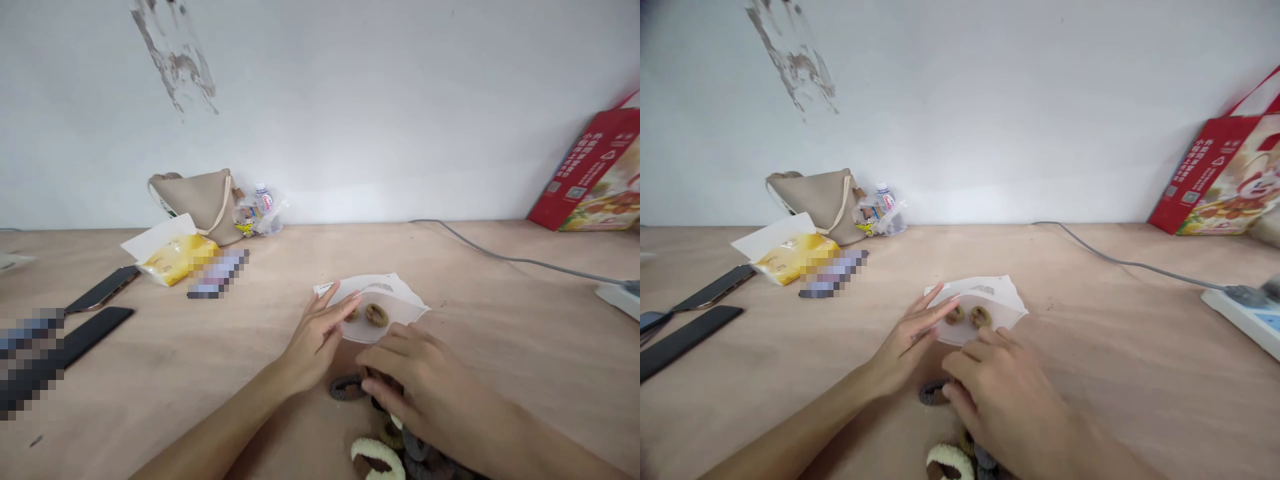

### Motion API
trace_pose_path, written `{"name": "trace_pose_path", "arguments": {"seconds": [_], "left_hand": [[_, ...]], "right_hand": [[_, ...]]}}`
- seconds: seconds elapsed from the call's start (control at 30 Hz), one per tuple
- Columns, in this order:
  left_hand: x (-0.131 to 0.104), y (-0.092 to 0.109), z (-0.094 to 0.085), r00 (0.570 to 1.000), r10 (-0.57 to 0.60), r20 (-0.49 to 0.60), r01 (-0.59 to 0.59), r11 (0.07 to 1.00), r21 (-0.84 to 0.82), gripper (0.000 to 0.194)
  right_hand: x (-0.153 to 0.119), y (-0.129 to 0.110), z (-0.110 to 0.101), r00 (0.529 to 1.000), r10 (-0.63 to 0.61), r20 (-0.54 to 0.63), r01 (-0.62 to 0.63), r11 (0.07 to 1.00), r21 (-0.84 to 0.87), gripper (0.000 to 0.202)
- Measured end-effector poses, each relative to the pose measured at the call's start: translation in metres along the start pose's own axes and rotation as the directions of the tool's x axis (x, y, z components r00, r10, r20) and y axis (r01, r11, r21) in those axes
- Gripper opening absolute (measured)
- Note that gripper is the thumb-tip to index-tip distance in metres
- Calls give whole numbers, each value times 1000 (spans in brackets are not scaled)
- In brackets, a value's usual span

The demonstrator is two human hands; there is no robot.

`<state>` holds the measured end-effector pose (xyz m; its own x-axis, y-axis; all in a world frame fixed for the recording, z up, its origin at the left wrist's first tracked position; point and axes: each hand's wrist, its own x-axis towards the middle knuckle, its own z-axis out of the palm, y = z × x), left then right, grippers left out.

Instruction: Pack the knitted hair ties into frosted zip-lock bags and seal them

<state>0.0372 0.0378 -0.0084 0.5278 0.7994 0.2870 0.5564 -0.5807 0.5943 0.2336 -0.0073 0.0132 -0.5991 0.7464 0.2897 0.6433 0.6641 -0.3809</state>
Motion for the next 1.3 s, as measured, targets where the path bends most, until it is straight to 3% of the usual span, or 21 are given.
{"name": "trace_pose_path", "arguments": {"seconds": [0.1,0.2,0.3,0.4,0.47,0.67,0.93,1.07,1.3], "left_hand": [[1,2,0,1000,-12,12,12,1000,-10,46],[1,3,-1,1000,-20,24,21,1000,-17,48],[0,3,-2,999,-25,30,26,999,-47,48],[0,4,-4,998,-55,15,56,995,-86,50],[0,5,-5,997,-73,8,74,992,-106,51],[1,7,-5,997,-78,0,78,993,-83,49],[0,5,5,998,64,-3,-63,991,121,51],[0,4,10,995,90,-32,-85,987,140,53],[-2,2,21,992,123,-33,-119,986,118,62]], "right_hand": [[1,-13,5,994,76,73,-70,994,-80,8],[3,-14,9,991,122,57,-116,989,-92,11],[4,-4,7,992,91,-83,-98,991,-90,20],[4,11,-1,963,22,-269,-56,991,-119,29],[2,19,-8,947,43,-319,-77,993,-94,29],[-23,39,-22,936,189,-298,-159,980,120,19],[-76,56,-6,966,67,-249,-13,977,212,31],[-77,46,-2,986,75,-152,-44,978,202,29],[-69,33,0,955,-33,-296,73,990,123,31]]}}
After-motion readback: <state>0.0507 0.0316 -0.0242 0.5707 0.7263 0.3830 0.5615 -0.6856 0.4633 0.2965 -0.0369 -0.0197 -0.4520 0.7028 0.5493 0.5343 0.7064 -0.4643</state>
